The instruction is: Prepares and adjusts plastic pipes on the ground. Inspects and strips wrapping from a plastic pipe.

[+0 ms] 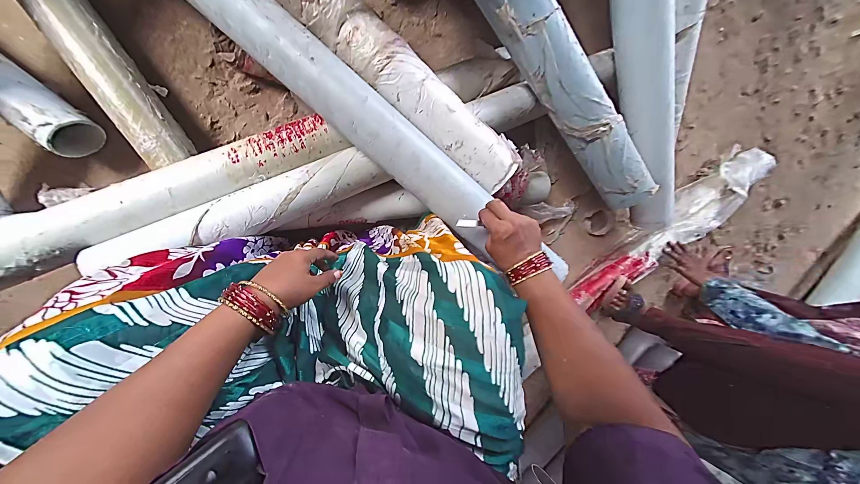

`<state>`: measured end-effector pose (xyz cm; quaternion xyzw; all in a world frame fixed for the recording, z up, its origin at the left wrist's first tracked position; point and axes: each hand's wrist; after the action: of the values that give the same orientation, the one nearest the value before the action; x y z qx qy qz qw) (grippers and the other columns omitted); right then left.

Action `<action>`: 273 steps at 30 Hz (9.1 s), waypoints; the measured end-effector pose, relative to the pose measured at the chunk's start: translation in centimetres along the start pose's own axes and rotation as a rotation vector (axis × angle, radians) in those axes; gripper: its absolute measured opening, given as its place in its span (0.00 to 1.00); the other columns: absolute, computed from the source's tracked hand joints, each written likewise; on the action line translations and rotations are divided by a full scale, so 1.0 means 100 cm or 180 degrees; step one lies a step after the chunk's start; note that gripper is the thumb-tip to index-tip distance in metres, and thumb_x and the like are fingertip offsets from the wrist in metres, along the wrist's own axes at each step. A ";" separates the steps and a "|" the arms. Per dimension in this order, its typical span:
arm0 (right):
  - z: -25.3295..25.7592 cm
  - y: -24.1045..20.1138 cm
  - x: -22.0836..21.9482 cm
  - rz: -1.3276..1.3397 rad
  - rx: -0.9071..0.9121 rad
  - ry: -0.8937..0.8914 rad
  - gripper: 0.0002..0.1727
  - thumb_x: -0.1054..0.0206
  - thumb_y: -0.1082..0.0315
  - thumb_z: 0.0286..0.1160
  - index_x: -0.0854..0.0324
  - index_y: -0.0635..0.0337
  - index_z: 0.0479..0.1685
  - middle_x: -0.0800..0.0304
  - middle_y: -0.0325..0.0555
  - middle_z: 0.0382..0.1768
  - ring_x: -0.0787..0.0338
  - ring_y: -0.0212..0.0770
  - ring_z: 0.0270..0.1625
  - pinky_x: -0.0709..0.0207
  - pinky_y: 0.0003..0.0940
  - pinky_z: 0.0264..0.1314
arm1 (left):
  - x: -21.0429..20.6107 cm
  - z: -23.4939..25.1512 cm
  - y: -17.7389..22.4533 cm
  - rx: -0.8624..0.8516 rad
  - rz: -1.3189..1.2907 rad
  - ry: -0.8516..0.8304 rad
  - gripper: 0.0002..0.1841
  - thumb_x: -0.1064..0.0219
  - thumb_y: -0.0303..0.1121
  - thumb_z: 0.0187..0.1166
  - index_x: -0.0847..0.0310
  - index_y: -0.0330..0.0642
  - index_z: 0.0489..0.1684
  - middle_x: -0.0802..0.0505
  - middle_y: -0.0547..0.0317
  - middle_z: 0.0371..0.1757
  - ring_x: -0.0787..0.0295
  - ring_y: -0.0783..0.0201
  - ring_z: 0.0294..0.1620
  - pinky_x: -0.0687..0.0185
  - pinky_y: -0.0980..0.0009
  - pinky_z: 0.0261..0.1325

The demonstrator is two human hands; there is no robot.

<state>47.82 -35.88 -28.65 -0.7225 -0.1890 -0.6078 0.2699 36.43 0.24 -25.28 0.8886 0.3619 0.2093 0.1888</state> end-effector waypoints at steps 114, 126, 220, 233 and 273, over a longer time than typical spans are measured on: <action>-0.109 0.074 0.033 0.2623 -0.5126 0.1033 0.07 0.33 0.69 0.79 0.13 0.61 0.49 0.20 0.36 0.28 0.39 0.25 0.18 0.45 0.24 0.21 | -0.020 0.007 -0.011 0.0105 -0.0059 0.0025 0.19 0.34 0.33 0.84 0.19 0.38 0.72 0.07 0.44 0.59 0.09 0.52 0.52 0.20 0.47 0.61; -0.088 0.101 0.030 0.1471 -0.4451 -0.0774 0.20 0.35 0.62 0.86 0.17 0.77 0.53 0.14 0.74 0.53 0.15 0.66 0.59 0.30 0.67 0.65 | -0.019 0.007 -0.009 0.0136 -0.0072 0.0022 0.20 0.35 0.35 0.85 0.19 0.39 0.72 0.08 0.45 0.60 0.09 0.54 0.54 0.20 0.49 0.63; -0.128 0.027 -0.034 0.5717 -0.5909 0.1290 0.22 0.61 0.54 0.94 0.31 0.48 0.27 0.40 0.28 0.11 0.46 0.24 0.09 0.52 0.19 0.12 | -0.041 0.021 0.031 0.0280 0.0385 -0.0129 0.20 0.37 0.35 0.88 0.20 0.40 0.75 0.09 0.44 0.65 0.10 0.50 0.58 0.23 0.47 0.67; -0.095 -0.024 0.035 0.2338 -0.4055 0.1254 0.23 0.57 0.60 0.97 0.25 0.68 0.70 0.17 0.58 0.48 0.19 0.45 0.45 0.26 0.45 0.55 | -0.025 -0.006 0.008 0.0189 0.0242 -0.0047 0.22 0.37 0.39 0.89 0.22 0.38 0.77 0.11 0.39 0.69 0.15 0.41 0.70 0.30 0.41 0.76; -0.032 -0.048 -0.017 0.2969 -0.4154 0.2213 0.11 0.38 0.73 0.86 0.26 0.70 0.58 0.21 0.40 0.25 0.24 0.28 0.18 0.26 0.25 0.24 | -0.014 -0.012 -0.007 0.0163 0.0123 -0.0176 0.22 0.37 0.40 0.89 0.21 0.39 0.77 0.11 0.42 0.69 0.14 0.43 0.68 0.29 0.42 0.74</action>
<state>42.14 -33.99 -29.14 -0.5101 0.6047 -0.6081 0.0658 34.54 -0.05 -24.91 0.9054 0.3446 0.1789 0.1719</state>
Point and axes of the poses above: each hand's wrist, its own z-axis towards the middle knuckle, its own x-axis out of the back of the hand, y = z × x
